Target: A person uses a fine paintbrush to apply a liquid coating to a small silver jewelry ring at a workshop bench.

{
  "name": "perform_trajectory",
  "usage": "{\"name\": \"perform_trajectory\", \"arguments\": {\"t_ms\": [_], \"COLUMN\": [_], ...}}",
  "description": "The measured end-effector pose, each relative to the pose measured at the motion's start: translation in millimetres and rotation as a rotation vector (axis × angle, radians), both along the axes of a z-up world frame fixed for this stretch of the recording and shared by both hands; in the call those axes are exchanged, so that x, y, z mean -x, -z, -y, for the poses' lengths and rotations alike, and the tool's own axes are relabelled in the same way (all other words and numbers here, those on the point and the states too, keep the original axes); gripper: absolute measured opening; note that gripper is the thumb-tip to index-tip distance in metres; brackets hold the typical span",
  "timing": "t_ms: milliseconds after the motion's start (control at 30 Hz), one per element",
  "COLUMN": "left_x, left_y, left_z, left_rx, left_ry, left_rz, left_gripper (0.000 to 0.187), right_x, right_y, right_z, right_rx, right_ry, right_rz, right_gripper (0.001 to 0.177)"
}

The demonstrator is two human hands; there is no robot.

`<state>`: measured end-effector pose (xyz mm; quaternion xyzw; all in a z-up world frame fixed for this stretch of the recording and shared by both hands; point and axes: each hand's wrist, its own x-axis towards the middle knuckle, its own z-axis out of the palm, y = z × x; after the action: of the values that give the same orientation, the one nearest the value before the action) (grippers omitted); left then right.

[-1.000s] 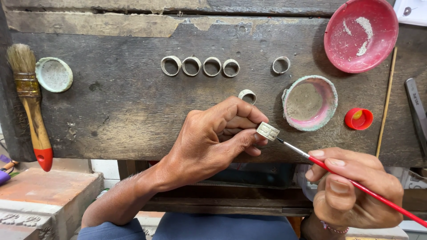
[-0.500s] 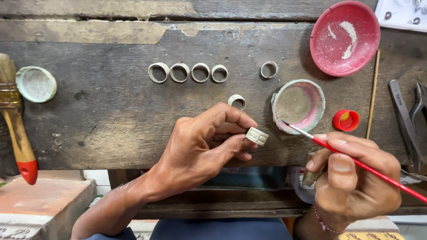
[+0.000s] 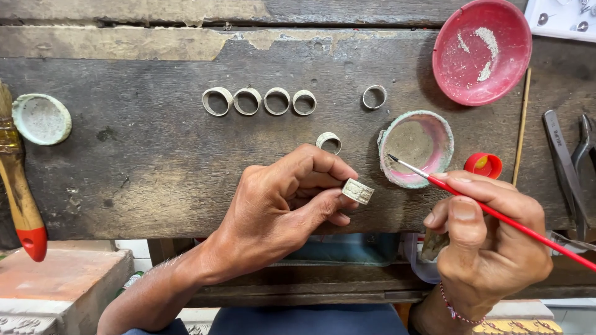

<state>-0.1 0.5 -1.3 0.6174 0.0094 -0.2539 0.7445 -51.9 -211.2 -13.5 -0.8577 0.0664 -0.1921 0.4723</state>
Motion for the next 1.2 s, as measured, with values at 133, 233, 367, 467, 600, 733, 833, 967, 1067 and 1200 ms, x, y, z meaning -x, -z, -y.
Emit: {"name": "perform_trajectory", "arguments": {"t_ms": [133,233,367,467,600,733,833,967,1067,1200], "left_x": [-1,0,0,0,-1,-2,-1,-2,-2,-1], "left_y": [-1,0,0,-1,-1,-4,-5,-7,-7,-6], "left_z": [0,0,0,0,0,0,-1,-1,0,-1], "left_rx": [-0.017,-0.009,-0.011,0.000,-0.024,-0.044,0.015,0.023,0.013,0.021], "left_ry": [0.006,0.004,0.006,-0.001,-0.007,-0.015,-0.029,-0.021,-0.013,-0.006], "left_rz": [0.003,0.019,0.034,0.015,0.016,0.050,0.035,0.047,0.036,0.034], "left_gripper": [0.012,0.012,0.012,0.012,0.011,0.009,0.010,0.011,0.011,0.013], "right_x": [0,0,-1,0,1,8,15,23,21,21], "right_y": [1,2,2,3,3,14,14,13,14,15], "right_z": [1,2,2,2,0,3,0,0,-2,-1], "right_rx": [-0.008,0.012,0.023,-0.004,-0.115,-0.184,-0.218,-0.170,-0.131,-0.138], "right_ry": [0.000,-0.006,-0.015,-0.005,0.013,0.040,-0.004,-0.062,-0.078,-0.082], "right_rz": [-0.004,-0.004,0.007,0.028,0.084,0.175,0.246,0.216,0.234,0.232], "right_gripper": [0.018,0.017,0.017,0.018,0.018,0.020,0.014,0.008,0.007,0.010]}}
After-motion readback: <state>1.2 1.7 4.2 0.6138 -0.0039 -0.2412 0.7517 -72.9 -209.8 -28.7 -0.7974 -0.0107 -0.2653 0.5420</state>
